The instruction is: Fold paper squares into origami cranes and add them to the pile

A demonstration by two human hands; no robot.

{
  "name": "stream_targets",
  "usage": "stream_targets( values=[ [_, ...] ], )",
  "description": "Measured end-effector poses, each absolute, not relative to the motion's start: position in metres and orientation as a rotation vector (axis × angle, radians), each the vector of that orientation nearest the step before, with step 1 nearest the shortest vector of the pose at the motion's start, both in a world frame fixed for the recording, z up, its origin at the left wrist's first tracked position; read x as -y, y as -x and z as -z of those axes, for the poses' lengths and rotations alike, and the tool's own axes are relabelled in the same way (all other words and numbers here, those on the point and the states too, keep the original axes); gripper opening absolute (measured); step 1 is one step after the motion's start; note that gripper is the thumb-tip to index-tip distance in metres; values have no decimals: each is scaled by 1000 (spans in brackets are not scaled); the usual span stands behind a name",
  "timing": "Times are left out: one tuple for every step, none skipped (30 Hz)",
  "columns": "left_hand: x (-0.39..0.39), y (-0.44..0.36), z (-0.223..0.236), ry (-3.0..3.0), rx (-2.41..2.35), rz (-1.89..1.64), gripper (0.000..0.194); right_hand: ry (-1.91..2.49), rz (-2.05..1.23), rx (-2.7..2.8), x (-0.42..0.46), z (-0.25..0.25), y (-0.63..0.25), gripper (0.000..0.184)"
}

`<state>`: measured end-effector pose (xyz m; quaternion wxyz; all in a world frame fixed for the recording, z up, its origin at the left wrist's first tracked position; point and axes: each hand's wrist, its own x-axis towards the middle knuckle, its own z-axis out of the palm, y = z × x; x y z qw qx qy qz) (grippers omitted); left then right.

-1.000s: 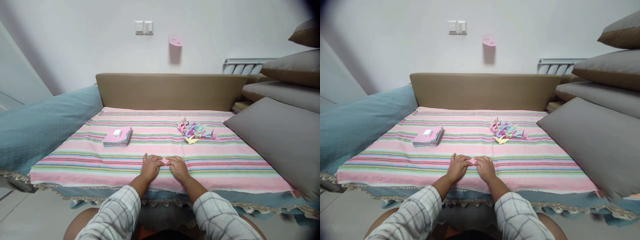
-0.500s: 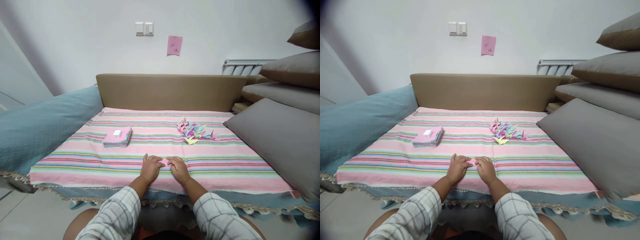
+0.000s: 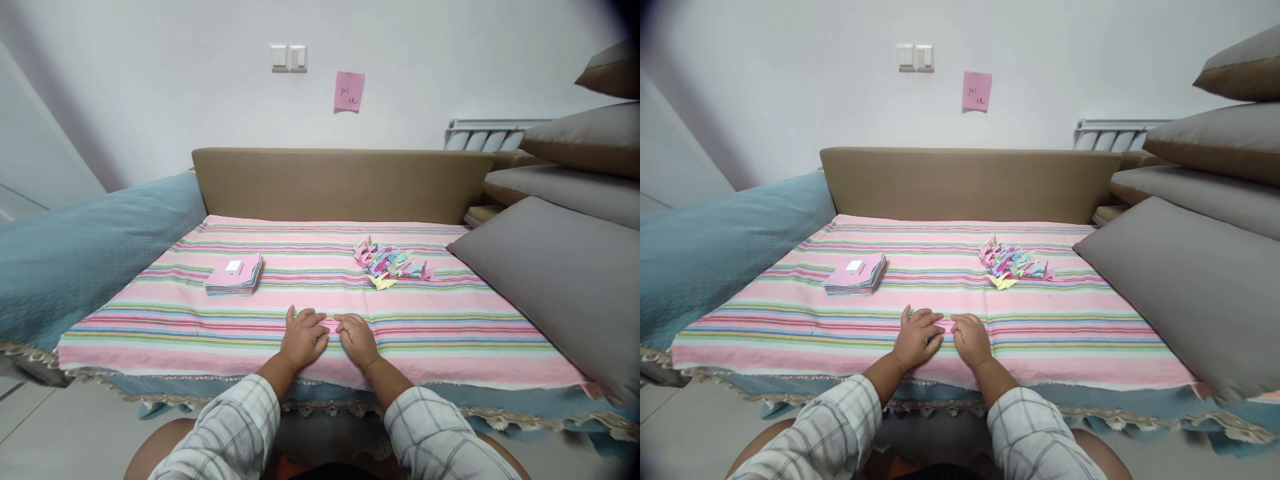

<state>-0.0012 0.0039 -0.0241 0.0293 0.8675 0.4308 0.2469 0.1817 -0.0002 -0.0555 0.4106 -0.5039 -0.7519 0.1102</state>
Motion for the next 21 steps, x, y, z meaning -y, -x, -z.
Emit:
stream_targets(
  values=[
    [-4,-1,22,-2689,-1314,-759,13,1272,-281,1890,0,55,-182,25],
    [-6,-3,19,-2705,-1294,-744,12,1276,-286,1888,0,55,-182,25],
    [-8,-5,15,-2723,-1273,-714,10,1279,-292,1886,0,55,-182,25],
    [-11,-8,11,-2740,-1257,-668,9,1278,-300,1883,1,54,-182,25],
    [-14,-10,7,-2755,-1259,-605,8,1271,-308,1880,1,54,-182,25],
    [-18,-13,2,-2773,-1278,-523,8,1260,-316,1871,1,54,-183,25],
    [-22,-15,-2,-2798,-1296,-433,8,1245,-323,1851,1,54,-184,25],
    [-25,-17,-6,-2822,-1293,-343,8,1232,-328,1816,1,55,-184,26],
    [-27,-19,-9,-2844,-1274,-267,8,1222,-333,1766,1,55,-185,26],
    [-29,-21,-11,-2869,-1248,-208,8,1214,-338,1706,1,56,-186,27],
    [-30,-23,-12,-2894,-1222,-170,7,1207,-347,1639,1,58,-187,27],
    [-29,-24,-12,-2919,-1204,-153,7,1201,-364,1570,0,59,-188,27],
    [-28,-25,-12,-2941,-1196,-153,8,1191,-393,1505,-1,61,-189,27],
    [-27,-26,-11,-2957,-1196,-162,9,1180,-433,1440,-2,62,-189,26],
    [-25,-27,-11,-2962,-1210,-176,11,1169,-484,1374,-3,64,-190,25],
    [-23,-27,-10,-2955,-1235,-192,13,1154,-543,1302,-5,65,-190,25],
    [-22,-27,-9,-2935,-1270,-209,14,1134,-607,1229,-6,66,-190,25],
    [-22,-26,-9,-2895,-1320,-233,16,1108,-669,1162,-7,66,-189,24],
    [-22,-25,-9,-2831,-1384,-273,17,1080,-725,1107,-9,66,-189,24],
    [-24,-24,-8,-2741,-1453,-336,18,1051,-774,1072,-9,65,-189,23],
    [-27,-22,-8,-2624,-1514,-421,18,1026,-817,1059,-10,64,-188,23]
  ],
)
